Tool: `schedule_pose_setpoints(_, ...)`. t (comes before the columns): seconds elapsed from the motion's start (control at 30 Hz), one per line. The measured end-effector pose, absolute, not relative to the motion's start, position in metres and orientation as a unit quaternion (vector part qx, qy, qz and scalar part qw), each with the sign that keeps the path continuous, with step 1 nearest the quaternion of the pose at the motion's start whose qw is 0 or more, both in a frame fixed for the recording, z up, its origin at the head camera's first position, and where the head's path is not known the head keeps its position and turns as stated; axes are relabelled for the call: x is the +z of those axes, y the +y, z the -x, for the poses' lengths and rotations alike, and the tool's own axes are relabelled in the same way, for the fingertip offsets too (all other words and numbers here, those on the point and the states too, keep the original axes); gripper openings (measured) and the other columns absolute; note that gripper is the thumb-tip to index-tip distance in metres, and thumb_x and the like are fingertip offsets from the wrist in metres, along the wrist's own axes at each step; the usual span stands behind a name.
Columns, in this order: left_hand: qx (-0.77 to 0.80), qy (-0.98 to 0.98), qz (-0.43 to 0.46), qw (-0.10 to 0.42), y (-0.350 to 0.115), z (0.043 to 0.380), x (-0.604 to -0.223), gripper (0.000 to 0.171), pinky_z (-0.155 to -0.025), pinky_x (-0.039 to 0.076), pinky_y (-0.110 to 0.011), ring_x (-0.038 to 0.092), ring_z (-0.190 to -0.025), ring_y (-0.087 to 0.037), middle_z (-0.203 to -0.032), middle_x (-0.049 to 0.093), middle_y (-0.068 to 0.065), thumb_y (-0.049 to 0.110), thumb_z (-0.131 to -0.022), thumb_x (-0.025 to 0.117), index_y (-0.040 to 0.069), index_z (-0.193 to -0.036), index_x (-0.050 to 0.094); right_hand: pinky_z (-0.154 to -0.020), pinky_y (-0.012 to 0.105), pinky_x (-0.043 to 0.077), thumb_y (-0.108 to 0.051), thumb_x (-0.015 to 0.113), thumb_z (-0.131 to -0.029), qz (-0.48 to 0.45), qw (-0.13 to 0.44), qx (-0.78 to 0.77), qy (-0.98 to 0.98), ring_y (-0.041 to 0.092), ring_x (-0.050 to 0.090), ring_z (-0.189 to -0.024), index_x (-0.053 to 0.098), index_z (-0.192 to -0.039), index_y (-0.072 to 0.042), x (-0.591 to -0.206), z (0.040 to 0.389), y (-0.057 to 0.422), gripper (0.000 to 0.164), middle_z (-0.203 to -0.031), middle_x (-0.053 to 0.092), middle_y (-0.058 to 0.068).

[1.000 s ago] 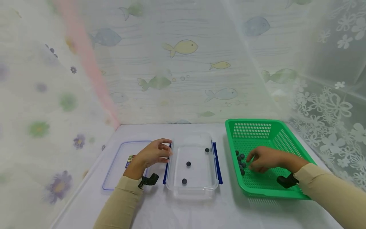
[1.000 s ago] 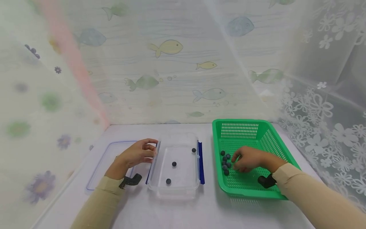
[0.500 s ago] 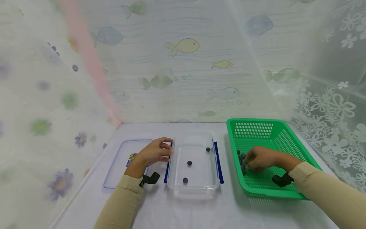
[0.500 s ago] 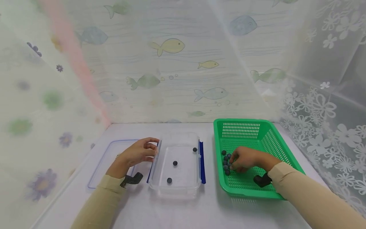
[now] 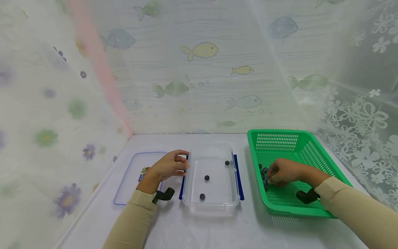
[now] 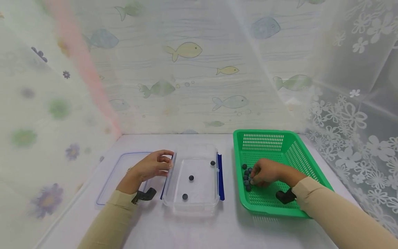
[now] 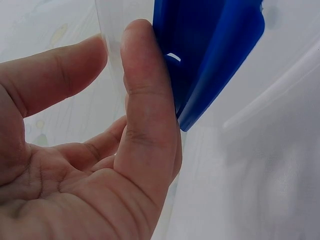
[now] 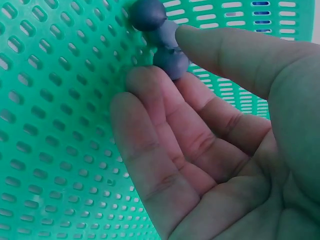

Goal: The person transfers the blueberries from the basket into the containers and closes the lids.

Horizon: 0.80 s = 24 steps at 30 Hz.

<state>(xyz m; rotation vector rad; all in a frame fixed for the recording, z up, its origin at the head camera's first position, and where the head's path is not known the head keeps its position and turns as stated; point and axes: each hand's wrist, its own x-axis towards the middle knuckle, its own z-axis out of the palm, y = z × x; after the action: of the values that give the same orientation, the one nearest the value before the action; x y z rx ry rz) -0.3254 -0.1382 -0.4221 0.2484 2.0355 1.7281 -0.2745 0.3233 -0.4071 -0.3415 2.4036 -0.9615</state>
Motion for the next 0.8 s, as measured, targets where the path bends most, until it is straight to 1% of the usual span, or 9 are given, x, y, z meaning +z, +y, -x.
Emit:
schedule_pose_setpoints(0.1,0.627,0.739,-0.088,0.230,-0.138,0.325,-0.423,0.067,-0.081,0.064,-0.037,0.065,-0.101,-0.028,-0.110,0.061,-0.011,0.004,-0.095,0.072,0.005,-0.154,0.041,-0.072,0.040,0.063,-0.011,0.075,-0.092,0.129,0.256,-0.360,0.888,0.023,0.069,-0.080,0.070,-0.107,0.003,-0.408,0.275,0.325,0.022,-0.090,0.073,0.011)
schedule_pose_setpoints(0.23,0.626,0.740,-0.086,0.230,-0.138,0.327,-0.424,0.066,-0.081,0.064,-0.036,0.066,-0.097,-0.023,-0.111,0.060,-0.011,0.004,-0.095,0.073,0.006,-0.153,0.042,-0.072,0.042,0.063,-0.012,0.075,-0.093,0.129,0.249,-0.371,0.885,0.025,0.069,-0.079,0.070,-0.106,0.003,-0.407,0.275,0.328,0.021,-0.088,0.074,0.012)
schedule_pose_setpoints(0.4,0.628,0.739,-0.089,0.227,-0.139,0.326,-0.423,0.064,-0.081,0.064,-0.036,0.066,-0.096,-0.024,-0.109,0.061,-0.011,0.004,-0.095,0.072,0.005,-0.152,0.043,-0.075,0.044,0.063,-0.015,0.072,-0.096,0.126,0.244,-0.385,0.881,0.028,0.069,-0.081,0.070,-0.110,0.003,-0.404,0.277,0.331,0.023,-0.093,0.071,0.014)
schedule_pose_setpoints(0.6,0.630,0.736,-0.091,0.231,-0.139,0.326,-0.425,0.066,-0.080,0.064,-0.035,0.065,-0.094,-0.023,-0.106,0.061,-0.010,0.004,-0.095,0.071,0.002,-0.154,0.040,-0.078,0.045,0.063,-0.018,0.070,-0.099,0.133,0.240,-0.402,0.874,0.028,0.069,-0.089,0.069,-0.116,0.004,-0.401,0.279,0.337,0.028,-0.100,0.071,0.015)
schedule_pose_setpoints(0.8,0.626,0.742,-0.087,0.224,-0.137,0.324,-0.421,0.064,-0.081,0.065,-0.036,0.066,-0.094,-0.023,-0.109,0.061,-0.012,0.004,-0.096,0.071,0.004,-0.153,0.042,-0.080,0.044,0.064,-0.021,0.069,-0.100,0.136,0.229,-0.420,0.868,0.030,0.070,-0.096,0.067,-0.124,0.006,-0.390,0.280,0.337,0.037,-0.108,0.072,0.017)
